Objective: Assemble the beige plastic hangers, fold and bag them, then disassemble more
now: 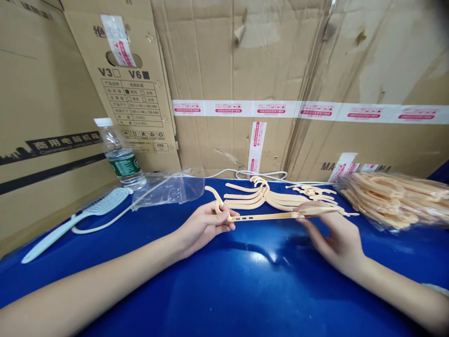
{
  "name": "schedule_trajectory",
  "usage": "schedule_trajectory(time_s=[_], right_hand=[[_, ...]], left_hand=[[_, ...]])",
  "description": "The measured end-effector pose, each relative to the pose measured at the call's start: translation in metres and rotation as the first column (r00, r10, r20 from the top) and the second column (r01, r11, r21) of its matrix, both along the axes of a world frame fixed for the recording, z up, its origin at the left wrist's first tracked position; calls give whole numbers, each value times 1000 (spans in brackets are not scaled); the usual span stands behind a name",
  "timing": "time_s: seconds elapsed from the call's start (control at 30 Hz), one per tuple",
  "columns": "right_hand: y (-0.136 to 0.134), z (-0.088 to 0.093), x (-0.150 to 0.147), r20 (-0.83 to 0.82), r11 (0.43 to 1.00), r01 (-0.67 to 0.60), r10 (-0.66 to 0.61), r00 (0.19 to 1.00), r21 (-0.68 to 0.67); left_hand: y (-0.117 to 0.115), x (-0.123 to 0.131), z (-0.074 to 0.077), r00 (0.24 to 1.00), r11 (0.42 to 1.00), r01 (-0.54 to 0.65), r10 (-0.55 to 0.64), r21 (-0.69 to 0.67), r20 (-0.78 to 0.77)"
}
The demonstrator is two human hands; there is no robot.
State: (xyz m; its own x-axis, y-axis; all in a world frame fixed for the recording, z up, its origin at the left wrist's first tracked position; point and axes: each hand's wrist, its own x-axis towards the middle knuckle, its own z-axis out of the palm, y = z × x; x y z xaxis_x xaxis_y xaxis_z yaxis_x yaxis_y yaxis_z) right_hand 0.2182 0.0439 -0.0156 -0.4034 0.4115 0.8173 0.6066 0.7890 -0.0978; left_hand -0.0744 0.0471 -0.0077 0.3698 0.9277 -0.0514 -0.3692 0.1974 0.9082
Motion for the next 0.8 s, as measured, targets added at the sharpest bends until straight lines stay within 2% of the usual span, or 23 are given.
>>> schedule_trajectory(time_s=[0.4,0.63,0.8], right_hand=[[-6,0,-4,-15,992,-123,123,992,15],[-10,2,-8,1,994,-83,83,997,71],[-11,6,-10,-19,994,-99,100,995,43]], left_hand=[[-2,5,-5,989,986,-146,147,78,-15],[-5,8,-6,969,964,-241,246,114,-32],[-9,11,-4,951,947,-297,305,124,-47]])
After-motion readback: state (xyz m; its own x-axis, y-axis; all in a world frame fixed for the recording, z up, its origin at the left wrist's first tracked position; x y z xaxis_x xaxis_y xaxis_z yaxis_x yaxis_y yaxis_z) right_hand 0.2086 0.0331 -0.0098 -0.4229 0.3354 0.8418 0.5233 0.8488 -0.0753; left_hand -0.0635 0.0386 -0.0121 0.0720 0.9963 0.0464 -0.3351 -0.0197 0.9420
